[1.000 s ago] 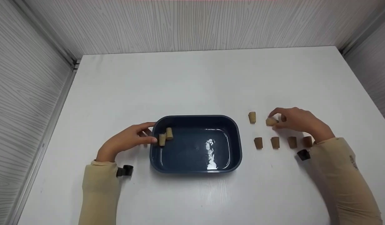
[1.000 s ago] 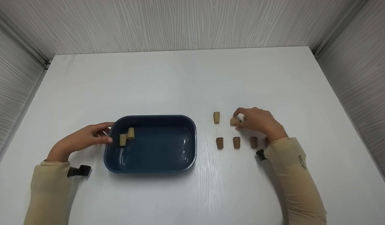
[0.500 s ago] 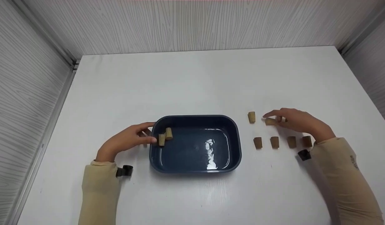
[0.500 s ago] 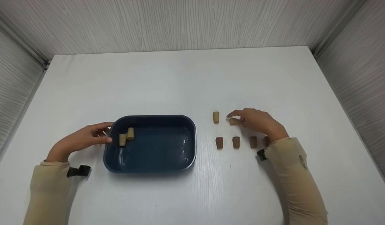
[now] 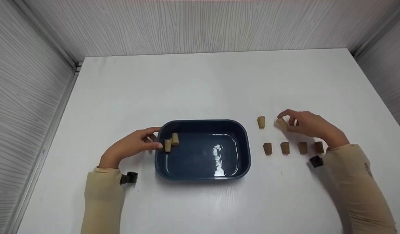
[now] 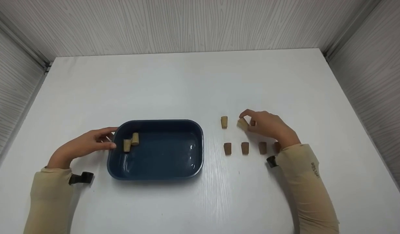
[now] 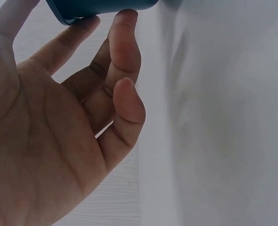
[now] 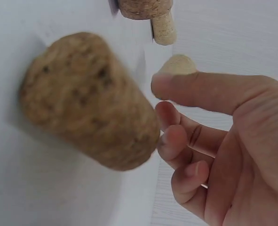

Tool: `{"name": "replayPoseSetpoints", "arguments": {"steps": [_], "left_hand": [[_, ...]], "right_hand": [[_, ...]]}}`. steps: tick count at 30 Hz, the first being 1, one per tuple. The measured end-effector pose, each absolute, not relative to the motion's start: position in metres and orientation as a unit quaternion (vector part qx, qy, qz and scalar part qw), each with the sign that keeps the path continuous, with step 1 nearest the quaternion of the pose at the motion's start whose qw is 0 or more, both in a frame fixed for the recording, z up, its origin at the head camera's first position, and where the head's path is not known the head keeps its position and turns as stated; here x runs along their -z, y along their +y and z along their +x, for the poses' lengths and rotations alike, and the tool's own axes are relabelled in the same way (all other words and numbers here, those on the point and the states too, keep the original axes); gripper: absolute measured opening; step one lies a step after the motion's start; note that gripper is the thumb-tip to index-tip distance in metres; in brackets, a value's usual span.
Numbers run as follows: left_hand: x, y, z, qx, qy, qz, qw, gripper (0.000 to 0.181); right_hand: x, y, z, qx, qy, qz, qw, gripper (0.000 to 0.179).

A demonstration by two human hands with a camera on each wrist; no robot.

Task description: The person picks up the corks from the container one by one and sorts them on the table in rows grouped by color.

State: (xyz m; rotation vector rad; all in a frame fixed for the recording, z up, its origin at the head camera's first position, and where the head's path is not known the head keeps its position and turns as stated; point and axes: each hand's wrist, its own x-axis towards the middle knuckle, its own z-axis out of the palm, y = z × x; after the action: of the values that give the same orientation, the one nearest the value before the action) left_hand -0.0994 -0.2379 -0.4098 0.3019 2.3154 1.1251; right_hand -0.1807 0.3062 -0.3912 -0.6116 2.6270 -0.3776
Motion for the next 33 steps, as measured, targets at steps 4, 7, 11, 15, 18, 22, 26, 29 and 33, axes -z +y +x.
{"name": "replayPoseSetpoints", "arguments": {"steps": [4,7,11,15,18,22,26,29,33], "left_hand": [[0.409,-0.238,-0.099,-0.417,0.861,0.109,0.27,0.071],[0.409,-0.239,-0.098,-0.421,0.859,0.106,0.272,0.071],[0.41,-0.238,-0.099,-0.424,0.857,0.107,0.271,0.07],[0.409,-0.238,-0.1,-0.42,0.861,0.107,0.267,0.071],[0.409,-0.237,-0.099,-0.419,0.861,0.106,0.269,0.071],[0.41,-0.238,-0.099,-0.418,0.86,0.105,0.273,0.072],[0.411,-0.238,-0.099,-0.418,0.859,0.107,0.274,0.072],[0.412,-0.238,-0.099,-0.417,0.861,0.107,0.272,0.072],[0.413,-0.239,-0.099,-0.419,0.861,0.106,0.269,0.072]], "right_hand": [[0.39,0.303,-0.182,0.119,0.953,-0.197,0.197,0.04],[0.393,0.298,-0.185,0.107,0.957,-0.185,0.195,0.04],[0.394,0.293,-0.19,0.094,0.959,-0.174,0.203,0.041],[0.394,0.292,-0.194,0.081,0.962,-0.165,0.202,0.043],[0.395,0.293,-0.195,0.079,0.962,-0.163,0.204,0.043],[0.397,0.294,-0.194,0.082,0.961,-0.161,0.209,0.044],[0.397,0.295,-0.194,0.084,0.959,-0.162,0.216,0.044],[0.395,0.297,-0.194,0.087,0.957,-0.162,0.223,0.046],[0.394,0.298,-0.196,0.09,0.955,-0.163,0.23,0.047]]}}
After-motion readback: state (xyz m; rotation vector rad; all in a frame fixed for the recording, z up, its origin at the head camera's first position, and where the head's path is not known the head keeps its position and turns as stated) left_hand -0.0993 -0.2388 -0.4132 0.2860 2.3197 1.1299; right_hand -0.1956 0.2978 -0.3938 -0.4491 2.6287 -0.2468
